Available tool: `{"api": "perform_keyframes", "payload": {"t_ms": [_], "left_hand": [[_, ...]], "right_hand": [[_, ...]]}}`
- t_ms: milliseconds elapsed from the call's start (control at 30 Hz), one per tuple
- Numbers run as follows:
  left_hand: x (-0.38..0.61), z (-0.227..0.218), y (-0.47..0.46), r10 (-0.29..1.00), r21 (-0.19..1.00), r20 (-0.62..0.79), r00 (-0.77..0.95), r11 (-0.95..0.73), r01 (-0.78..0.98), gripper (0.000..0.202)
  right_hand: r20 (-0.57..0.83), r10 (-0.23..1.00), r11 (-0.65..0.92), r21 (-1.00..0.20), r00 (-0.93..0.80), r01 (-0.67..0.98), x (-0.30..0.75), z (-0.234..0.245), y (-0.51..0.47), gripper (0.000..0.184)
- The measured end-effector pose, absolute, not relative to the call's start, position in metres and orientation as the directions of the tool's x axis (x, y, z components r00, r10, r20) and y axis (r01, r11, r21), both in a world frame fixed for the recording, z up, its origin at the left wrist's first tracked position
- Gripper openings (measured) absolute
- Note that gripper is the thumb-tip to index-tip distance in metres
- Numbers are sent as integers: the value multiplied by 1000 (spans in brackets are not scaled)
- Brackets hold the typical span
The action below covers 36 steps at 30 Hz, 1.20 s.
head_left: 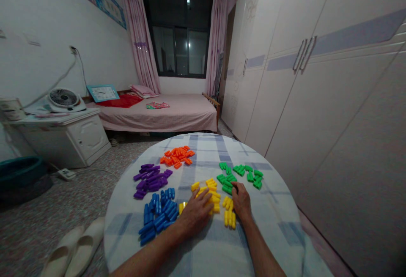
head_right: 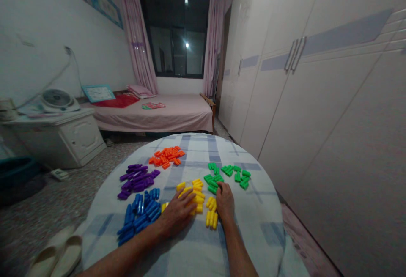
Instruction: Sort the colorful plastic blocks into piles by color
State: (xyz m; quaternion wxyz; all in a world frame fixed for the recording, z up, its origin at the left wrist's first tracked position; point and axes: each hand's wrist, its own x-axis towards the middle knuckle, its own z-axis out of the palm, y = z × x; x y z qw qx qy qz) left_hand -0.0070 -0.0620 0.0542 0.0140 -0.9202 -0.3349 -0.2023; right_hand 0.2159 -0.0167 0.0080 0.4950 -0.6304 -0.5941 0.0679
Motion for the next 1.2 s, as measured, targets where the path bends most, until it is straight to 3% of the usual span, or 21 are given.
{"api": "perform_keyframes", "payload": {"t_ms": [233,400,600,867,1200], "left_hand": [[-75,66,-67,773,161,475,422,-547,821,44],[-144,26,-124,849,246,510,142,-302,921,83],[-154,-6,-144,885,255,448,130,-265,930,104],[-105,0,-81,910,413,404,91,-270,870,80],[-43,11,-10,919,562,385,81,-303,770,68]], "right_hand": [[483,827,180,-711,286,680,216,6,-17,31],[470,841,185,-716,268,673,217,6,-16,32],[461,847,174,-712,266,680,219,6,-15,34],[468,843,183,-714,265,676,219,6,-16,33],[470,845,185,-705,256,684,220,6,-16,33]]}}
